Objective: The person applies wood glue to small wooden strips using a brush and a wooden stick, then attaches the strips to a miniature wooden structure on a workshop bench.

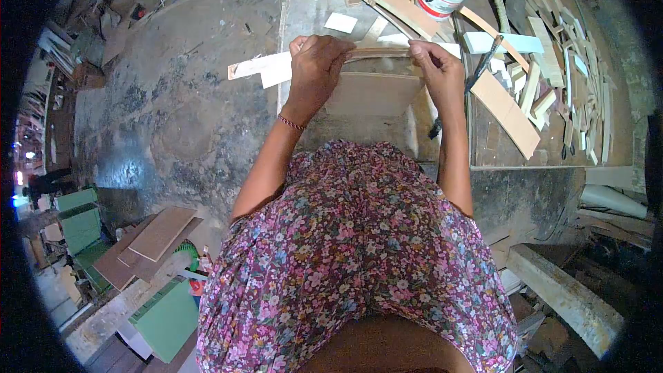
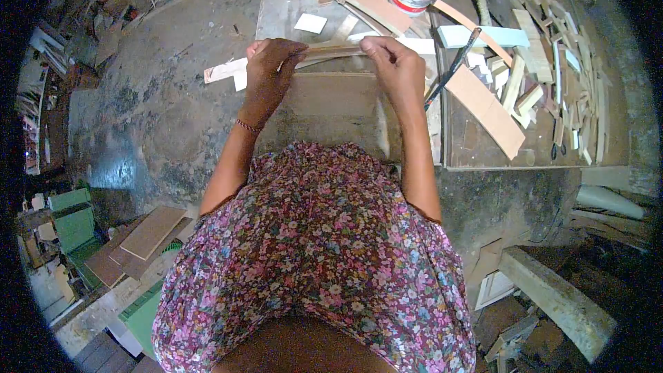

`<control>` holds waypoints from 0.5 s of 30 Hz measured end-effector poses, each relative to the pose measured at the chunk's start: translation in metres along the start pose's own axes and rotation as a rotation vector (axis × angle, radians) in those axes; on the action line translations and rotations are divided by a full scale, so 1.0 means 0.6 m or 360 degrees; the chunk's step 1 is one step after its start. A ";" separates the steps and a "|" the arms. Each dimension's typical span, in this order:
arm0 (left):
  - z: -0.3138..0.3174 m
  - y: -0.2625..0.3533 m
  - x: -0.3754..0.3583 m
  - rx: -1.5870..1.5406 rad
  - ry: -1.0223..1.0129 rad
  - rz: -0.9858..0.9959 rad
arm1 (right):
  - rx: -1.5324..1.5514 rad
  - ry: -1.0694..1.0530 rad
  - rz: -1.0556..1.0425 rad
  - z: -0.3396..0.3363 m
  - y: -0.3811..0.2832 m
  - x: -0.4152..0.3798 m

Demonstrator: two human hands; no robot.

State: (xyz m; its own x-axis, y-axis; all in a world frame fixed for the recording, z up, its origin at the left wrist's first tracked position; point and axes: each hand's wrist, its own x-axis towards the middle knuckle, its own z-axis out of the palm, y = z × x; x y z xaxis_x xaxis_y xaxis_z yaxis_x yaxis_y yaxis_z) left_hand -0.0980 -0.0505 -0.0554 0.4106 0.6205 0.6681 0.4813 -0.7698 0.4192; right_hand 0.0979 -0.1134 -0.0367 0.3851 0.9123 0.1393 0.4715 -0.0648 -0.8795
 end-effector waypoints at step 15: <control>-0.002 0.008 0.016 0.0282 0.0017 -0.0079 | -0.0604 0.0284 -0.1134 0.030 0.019 0.030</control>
State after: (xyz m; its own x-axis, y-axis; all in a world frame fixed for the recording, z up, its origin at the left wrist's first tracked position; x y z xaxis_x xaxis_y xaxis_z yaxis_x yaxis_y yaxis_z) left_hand -0.0931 -0.0484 -0.0463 0.3753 0.6546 0.6562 0.6299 -0.6995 0.3376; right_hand 0.0959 -0.0904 -0.0524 -0.0023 0.7106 0.7036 0.8740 0.3433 -0.3439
